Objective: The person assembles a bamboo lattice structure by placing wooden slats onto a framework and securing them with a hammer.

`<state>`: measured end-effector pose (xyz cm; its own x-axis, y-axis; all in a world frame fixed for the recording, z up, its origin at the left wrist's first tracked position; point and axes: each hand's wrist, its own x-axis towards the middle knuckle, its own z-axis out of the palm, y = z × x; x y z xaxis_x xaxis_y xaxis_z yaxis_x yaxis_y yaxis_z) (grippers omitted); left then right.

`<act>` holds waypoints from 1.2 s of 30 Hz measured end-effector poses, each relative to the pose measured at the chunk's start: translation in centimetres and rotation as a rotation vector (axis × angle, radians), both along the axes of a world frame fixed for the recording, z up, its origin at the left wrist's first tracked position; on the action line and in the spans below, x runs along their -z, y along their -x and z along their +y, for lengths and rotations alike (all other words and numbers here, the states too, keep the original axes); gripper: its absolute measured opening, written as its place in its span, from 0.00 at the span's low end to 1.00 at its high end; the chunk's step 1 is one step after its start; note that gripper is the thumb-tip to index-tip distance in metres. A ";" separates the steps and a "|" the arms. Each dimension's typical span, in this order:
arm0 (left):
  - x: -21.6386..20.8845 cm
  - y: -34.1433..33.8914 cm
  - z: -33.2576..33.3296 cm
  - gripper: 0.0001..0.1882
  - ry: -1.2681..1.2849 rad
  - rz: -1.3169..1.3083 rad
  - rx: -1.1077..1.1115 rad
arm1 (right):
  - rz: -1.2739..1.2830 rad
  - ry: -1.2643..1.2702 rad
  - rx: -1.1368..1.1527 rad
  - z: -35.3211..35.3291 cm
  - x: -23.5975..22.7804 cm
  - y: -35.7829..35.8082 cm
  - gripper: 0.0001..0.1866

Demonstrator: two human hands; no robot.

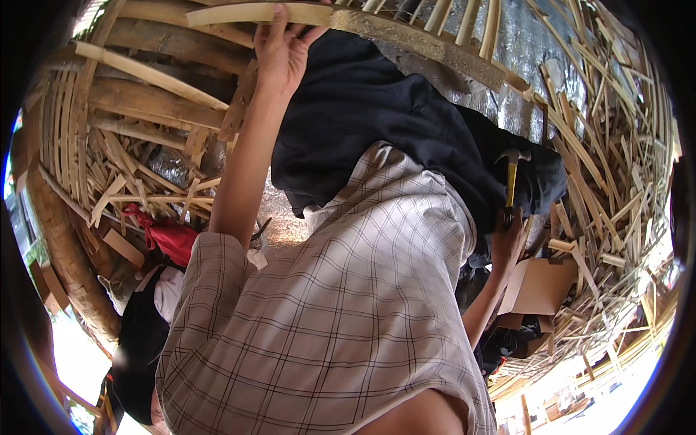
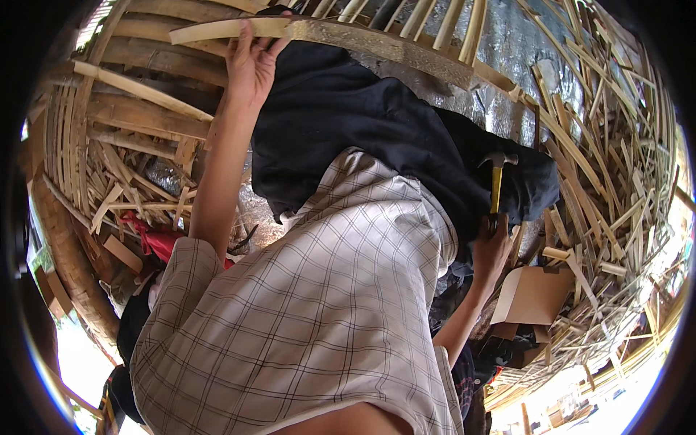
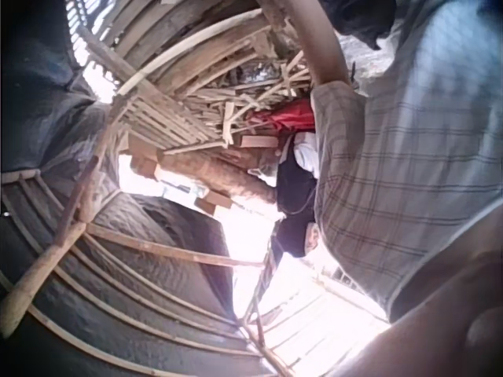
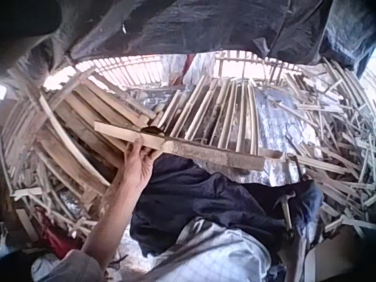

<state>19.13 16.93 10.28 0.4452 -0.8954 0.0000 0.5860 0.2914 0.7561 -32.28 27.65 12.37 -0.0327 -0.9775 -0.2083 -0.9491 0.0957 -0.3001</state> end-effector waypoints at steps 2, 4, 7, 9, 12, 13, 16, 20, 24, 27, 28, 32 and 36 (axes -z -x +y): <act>1.6 -0.4 0.2 0.13 0.034 0.176 -0.027 | -0.023 -0.207 -0.032 -0.8 -0.4 1.3 0.13; 2.7 -0.6 0.1 0.18 0.092 0.255 0.042 | 0.029 -0.296 -0.111 -1.1 0.0 3.2 0.19; 2.5 -1.0 0.8 0.19 0.133 0.353 0.025 | 0.075 -0.306 -0.142 -1.4 -3.1 2.6 0.11; 0.5 -2.1 2.9 0.21 0.123 0.271 0.012 | 0.159 -0.267 -0.088 -1.6 -4.7 2.5 0.11; -5.1 -2.8 4.9 0.13 0.444 0.671 0.139 | -0.050 -0.646 -0.098 -0.9 -8.7 0.4 0.12; -7.4 -2.6 4.7 0.10 0.540 0.695 0.166 | -0.181 -0.778 -0.043 0.3 -8.5 0.7 0.11; -11.9 -5.3 5.9 0.12 0.431 0.319 0.352 | -0.378 -0.746 -0.231 4.4 -6.8 0.0 0.06; -16.5 -6.2 7.9 0.22 -0.101 -0.190 0.779 | -0.455 -0.544 -0.069 8.5 -4.9 0.2 0.11; -15.0 -0.4 10.3 0.15 -0.834 -0.704 1.094 | -0.543 -0.710 0.159 9.5 -3.9 2.0 0.12; -8.9 3.4 15.9 0.29 -1.106 -0.877 1.127 | -0.756 -0.708 0.289 10.3 -2.8 3.8 0.14; -9.6 5.1 16.2 0.26 -1.133 -0.897 1.082 | -0.837 -0.668 0.304 11.2 -2.4 4.6 0.15; -6.2 7.2 20.5 0.19 -0.534 -1.268 0.795 | -0.803 -1.007 0.313 12.8 -2.2 6.8 0.28; -4.4 7.7 22.8 0.24 -0.526 -1.469 0.668 | -0.809 -1.131 0.358 13.2 -1.6 8.4 0.19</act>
<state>11.47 39.69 14.72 -0.0873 -0.9508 -0.2974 -0.7376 -0.1390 0.6608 -40.67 40.85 13.93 0.2637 -0.2417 -0.9338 -0.4319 0.8360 -0.3384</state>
